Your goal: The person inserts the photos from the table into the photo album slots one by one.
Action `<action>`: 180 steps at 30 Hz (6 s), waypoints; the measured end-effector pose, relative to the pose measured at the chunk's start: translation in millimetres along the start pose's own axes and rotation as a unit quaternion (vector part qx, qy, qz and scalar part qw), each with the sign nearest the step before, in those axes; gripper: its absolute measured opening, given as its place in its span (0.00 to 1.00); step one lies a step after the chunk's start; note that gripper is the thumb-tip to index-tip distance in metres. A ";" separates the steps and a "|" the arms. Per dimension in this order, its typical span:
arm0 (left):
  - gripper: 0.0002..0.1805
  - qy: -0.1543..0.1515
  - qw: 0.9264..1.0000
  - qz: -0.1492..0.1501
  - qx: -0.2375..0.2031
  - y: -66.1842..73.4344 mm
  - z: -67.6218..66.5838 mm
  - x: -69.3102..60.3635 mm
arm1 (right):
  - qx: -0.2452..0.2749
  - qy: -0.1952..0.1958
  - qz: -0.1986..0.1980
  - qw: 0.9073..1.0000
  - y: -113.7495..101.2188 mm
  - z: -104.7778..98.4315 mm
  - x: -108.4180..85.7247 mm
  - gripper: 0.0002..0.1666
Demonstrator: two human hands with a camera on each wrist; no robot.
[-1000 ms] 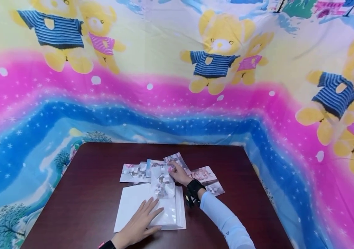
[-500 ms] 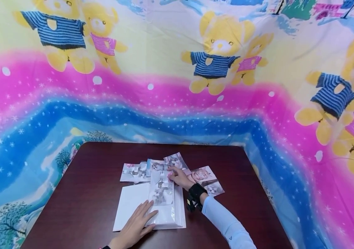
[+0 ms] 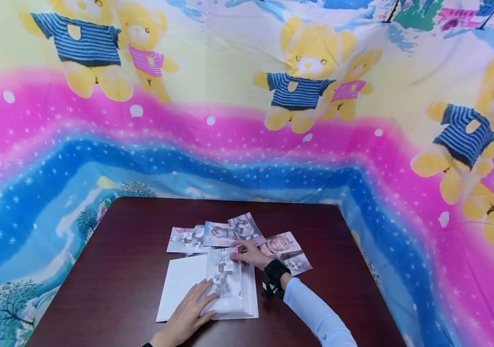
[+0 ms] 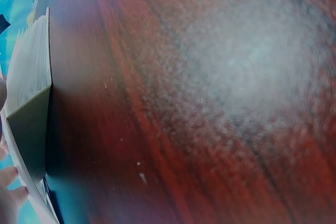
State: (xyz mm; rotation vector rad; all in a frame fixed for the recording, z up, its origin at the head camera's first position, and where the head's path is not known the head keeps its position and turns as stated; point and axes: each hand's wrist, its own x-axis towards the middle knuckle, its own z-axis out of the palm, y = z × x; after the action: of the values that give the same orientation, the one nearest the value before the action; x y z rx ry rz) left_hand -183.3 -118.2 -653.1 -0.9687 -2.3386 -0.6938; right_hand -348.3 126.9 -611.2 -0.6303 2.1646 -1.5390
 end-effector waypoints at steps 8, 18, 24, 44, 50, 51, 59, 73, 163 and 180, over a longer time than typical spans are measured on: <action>0.25 -0.002 1.000 -0.011 -0.003 2.3 1.0 -0.7 | -0.015 -0.015 -0.013 1.000 -10.0 1.4 -11.0 0.19; 0.25 0.002 1.000 -0.004 0.005 2.0 2.8 -0.6 | 0.021 -0.005 0.002 1.000 -7.1 2.7 -16.5 0.17; 0.25 -0.003 1.000 -0.010 0.003 2.7 2.1 -1.3 | 0.017 -0.019 0.006 1.000 -6.1 1.3 -17.0 0.18; 0.25 -0.029 0.999 -0.028 0.002 3.5 -1.3 -2.1 | 0.031 -0.063 0.011 0.997 6.7 2.5 -12.9 0.21; 0.26 -0.032 0.999 -0.025 0.008 3.1 -0.1 -2.5 | 0.034 -0.069 0.005 0.997 7.6 1.6 -13.7 0.20; 0.26 -0.032 0.999 -0.024 0.010 3.0 0.1 -2.6 | 0.033 -0.066 0.002 0.997 7.4 1.7 -13.6 0.19; 0.25 -0.028 0.998 -0.051 -0.018 4.4 -2.5 1.1 | 0.029 -0.012 0.011 0.999 -6.1 8.5 -18.3 0.24; 0.28 0.040 0.858 -0.403 -0.315 0.9 -43.0 57.3 | 0.092 -0.022 -0.038 0.995 -53.3 66.1 -29.3 0.22; 0.11 0.046 0.985 -0.160 -0.048 8.1 7.6 57.0 | 0.228 0.247 0.116 0.935 -1.4 -42.0 -57.7 0.16; 0.18 0.142 0.898 -0.326 -0.258 0.5 5.1 83.2 | 0.236 0.053 0.064 0.968 -9.3 9.8 -81.5 0.08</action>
State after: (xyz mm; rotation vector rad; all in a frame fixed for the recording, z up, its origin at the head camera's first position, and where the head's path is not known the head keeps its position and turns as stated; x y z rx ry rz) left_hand -235.4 -74.4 -604.9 -0.1959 -2.2316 -1.6574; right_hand -275.2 163.7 -599.9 -0.2510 1.7635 -1.9551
